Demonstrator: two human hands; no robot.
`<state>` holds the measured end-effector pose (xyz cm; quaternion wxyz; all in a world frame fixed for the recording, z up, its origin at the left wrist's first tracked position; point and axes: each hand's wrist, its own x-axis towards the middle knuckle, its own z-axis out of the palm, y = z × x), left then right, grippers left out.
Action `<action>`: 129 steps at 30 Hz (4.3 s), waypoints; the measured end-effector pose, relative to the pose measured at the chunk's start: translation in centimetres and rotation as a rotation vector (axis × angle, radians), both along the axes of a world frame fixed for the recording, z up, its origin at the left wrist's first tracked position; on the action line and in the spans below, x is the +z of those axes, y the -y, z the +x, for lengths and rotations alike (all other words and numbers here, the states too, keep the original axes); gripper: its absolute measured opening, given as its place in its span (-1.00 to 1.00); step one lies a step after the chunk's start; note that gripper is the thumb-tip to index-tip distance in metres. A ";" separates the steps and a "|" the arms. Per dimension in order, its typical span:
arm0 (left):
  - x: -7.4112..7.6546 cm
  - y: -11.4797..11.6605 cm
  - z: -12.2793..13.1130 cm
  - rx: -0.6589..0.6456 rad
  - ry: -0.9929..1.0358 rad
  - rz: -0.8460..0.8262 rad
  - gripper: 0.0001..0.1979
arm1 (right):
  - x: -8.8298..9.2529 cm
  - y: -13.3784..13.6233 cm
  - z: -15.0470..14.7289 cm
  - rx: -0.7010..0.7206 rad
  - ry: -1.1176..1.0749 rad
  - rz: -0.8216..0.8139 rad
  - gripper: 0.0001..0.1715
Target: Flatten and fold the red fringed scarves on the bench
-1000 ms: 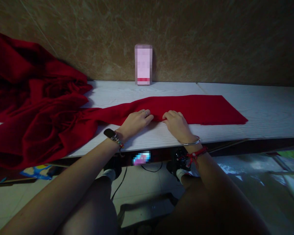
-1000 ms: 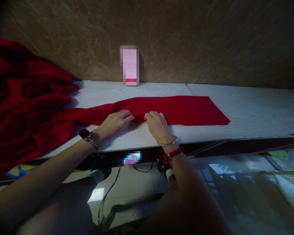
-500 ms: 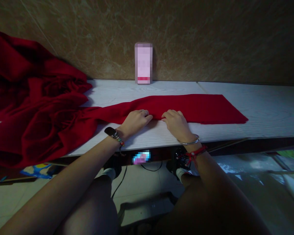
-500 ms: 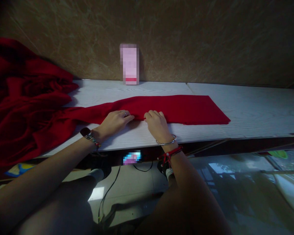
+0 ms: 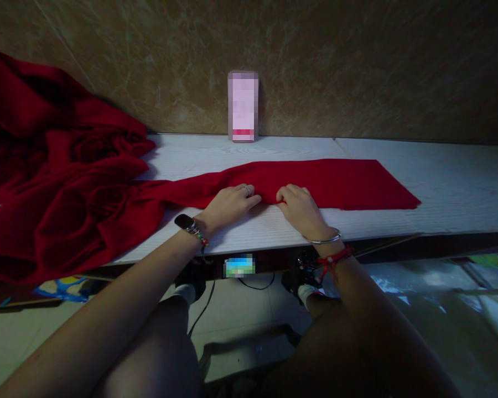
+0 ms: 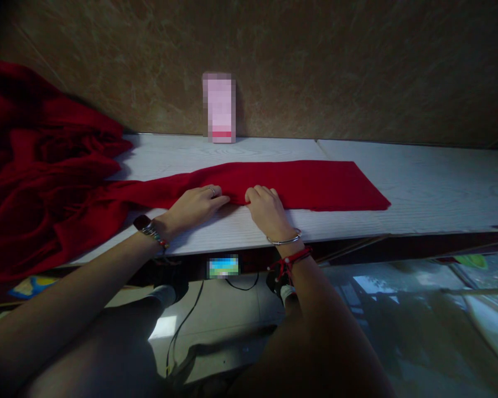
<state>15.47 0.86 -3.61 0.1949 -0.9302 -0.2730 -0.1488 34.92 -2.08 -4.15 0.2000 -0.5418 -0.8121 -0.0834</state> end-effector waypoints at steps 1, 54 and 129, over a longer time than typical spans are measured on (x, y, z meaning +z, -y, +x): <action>0.0 0.0 0.0 -0.004 0.003 0.000 -0.78 | 0.0 0.0 0.0 0.001 -0.009 -0.002 -0.78; 0.3 0.1 0.1 -0.012 -0.041 -0.069 -0.75 | 1.2 1.1 0.8 0.032 0.106 -0.080 -0.77; 2.1 0.5 0.5 -0.033 -0.159 -0.327 -0.60 | 1.5 1.9 2.7 0.115 -0.035 -0.220 -0.57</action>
